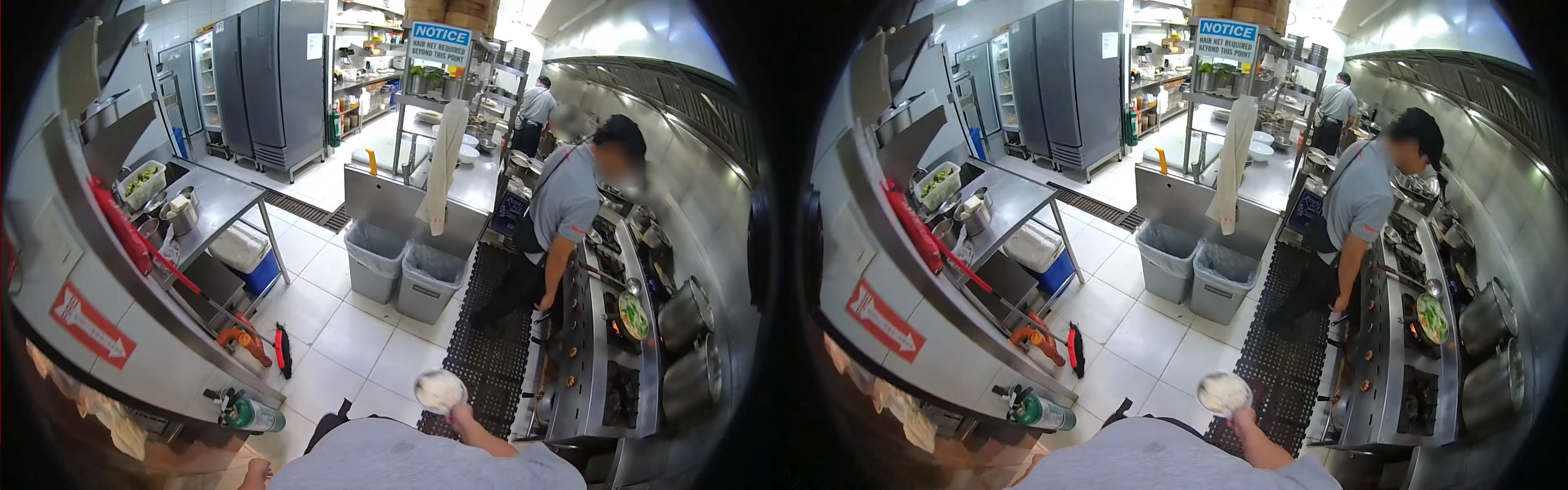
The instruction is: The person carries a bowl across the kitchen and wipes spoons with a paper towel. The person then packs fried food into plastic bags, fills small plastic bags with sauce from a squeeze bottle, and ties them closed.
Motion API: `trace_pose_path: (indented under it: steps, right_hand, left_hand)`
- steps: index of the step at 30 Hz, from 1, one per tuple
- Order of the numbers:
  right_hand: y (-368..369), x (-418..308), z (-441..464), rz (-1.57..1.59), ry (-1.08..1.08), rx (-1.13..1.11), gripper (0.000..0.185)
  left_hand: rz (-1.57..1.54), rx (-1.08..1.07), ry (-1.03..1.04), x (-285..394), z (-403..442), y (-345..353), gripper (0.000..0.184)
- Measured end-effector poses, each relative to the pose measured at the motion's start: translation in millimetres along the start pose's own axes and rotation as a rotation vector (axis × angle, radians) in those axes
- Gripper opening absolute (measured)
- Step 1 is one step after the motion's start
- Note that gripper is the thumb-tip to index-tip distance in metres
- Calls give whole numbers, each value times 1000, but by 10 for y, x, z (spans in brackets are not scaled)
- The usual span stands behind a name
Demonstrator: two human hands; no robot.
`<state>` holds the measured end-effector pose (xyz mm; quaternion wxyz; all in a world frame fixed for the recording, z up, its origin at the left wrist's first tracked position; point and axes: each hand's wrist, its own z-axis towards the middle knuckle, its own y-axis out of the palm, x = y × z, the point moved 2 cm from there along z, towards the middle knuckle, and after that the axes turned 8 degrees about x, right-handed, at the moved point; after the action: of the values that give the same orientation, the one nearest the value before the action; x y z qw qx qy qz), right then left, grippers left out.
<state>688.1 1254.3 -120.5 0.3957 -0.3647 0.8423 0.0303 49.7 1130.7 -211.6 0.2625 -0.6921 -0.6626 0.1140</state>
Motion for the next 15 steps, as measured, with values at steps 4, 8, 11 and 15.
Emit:
trace_pose_path:
  steps: [4, 8, 11, 15]
  right_hand:
    - [1654, -1014, 143, -112, -24, -330, 18]
    - [2938, -1762, -100, 18, -44, -486, 8]
    - [3520, -2218, -281, 109, 76, -484, 8]
    - [4077, -2702, -148, 77, 22, -519, 8]
  left_hand:
    - [118, -101, 270, 990, -3, 173, 35]
    - [393, -136, 646, 2444, 269, 311, 34]
    - [750, -99, 1042, 3698, 752, 207, 34]
    - [1218, 101, 1759, 5810, 1383, -140, 35]
